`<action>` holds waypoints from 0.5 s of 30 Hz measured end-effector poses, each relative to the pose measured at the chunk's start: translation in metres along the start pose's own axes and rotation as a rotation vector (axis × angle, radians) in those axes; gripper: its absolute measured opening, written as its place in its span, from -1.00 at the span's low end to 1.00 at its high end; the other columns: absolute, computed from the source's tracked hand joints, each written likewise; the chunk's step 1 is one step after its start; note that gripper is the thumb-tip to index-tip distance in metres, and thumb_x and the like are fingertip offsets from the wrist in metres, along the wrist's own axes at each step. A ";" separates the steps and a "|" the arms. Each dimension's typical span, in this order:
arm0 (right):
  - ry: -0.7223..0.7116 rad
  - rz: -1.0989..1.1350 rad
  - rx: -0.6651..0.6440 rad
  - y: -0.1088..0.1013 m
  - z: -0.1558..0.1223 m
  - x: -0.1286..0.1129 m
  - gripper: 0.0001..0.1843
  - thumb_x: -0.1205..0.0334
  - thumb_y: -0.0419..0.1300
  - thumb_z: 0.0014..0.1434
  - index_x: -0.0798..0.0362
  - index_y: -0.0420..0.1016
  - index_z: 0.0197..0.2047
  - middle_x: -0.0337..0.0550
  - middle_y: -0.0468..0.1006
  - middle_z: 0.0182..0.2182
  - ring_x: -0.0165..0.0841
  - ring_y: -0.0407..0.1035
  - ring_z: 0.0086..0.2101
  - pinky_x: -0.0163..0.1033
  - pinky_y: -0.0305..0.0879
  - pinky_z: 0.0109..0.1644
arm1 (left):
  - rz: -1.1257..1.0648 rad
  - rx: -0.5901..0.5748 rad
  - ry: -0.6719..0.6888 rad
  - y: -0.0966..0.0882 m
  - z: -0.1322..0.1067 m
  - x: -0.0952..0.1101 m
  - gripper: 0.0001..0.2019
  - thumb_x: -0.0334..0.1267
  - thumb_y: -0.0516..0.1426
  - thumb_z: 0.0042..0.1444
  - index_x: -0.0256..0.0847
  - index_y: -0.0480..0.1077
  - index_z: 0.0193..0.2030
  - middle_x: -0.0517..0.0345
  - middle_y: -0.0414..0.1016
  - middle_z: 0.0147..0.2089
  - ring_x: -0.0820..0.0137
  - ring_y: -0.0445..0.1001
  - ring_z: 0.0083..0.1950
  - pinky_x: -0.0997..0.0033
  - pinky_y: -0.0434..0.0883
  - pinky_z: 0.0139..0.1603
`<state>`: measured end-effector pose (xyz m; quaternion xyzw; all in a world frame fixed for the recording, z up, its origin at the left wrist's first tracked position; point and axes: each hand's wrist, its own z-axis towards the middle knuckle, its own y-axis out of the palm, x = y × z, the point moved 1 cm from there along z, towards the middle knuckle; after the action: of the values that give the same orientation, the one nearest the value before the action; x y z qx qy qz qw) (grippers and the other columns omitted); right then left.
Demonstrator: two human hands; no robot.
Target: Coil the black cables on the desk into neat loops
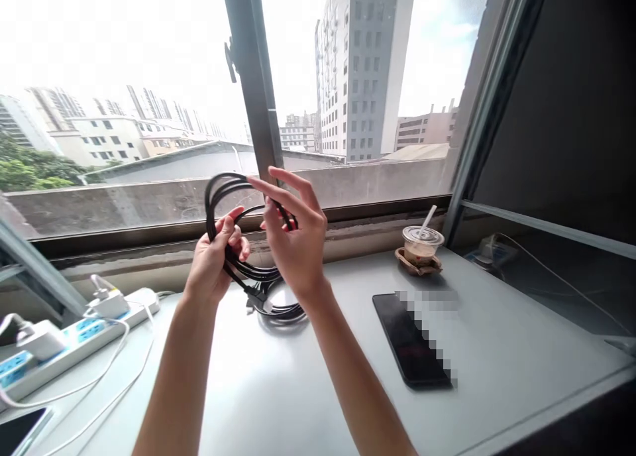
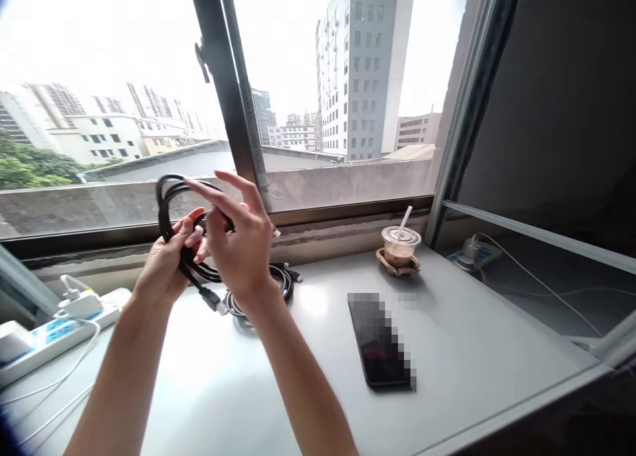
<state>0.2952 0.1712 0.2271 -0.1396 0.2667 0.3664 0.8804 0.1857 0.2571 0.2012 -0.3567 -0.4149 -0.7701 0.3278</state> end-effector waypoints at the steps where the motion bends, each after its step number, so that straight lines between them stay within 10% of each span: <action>1: 0.005 0.031 0.014 0.001 0.002 0.003 -0.58 0.36 0.02 0.18 -0.21 0.43 0.05 -0.25 0.38 0.08 -0.43 0.41 -0.24 -0.31 0.42 -0.21 | 0.034 0.011 0.051 -0.001 -0.001 0.005 -0.70 -0.18 0.28 -0.06 -0.24 0.42 -0.18 0.41 0.13 -0.64 0.68 0.12 -0.72 0.70 0.10 -0.78; 9: 0.086 0.083 -0.170 -0.012 0.002 0.015 -0.39 0.30 0.20 -0.03 0.00 0.34 0.14 -0.03 0.38 0.05 -0.50 0.33 -0.49 -0.25 0.39 -0.31 | 0.351 -0.061 0.223 0.000 -0.033 0.049 -0.39 -0.30 0.32 -0.18 -0.04 0.29 0.08 0.44 0.21 -0.66 0.67 0.00 -0.73 0.63 -0.07 -0.76; 15: 0.199 0.155 -0.320 -0.006 -0.001 0.012 -0.51 0.14 0.10 0.12 0.09 0.37 0.12 -0.01 0.51 -0.11 -0.41 0.40 -0.40 -0.24 0.34 -0.21 | 0.676 0.070 0.638 0.023 -0.064 0.068 -0.50 -0.42 0.29 -0.22 -0.11 0.39 -0.05 0.37 0.29 -0.63 0.56 0.21 -0.63 0.56 0.08 -0.65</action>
<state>0.3061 0.1738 0.2192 -0.2921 0.3007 0.4552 0.7855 0.1501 0.1770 0.2407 -0.2060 -0.1795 -0.6768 0.6836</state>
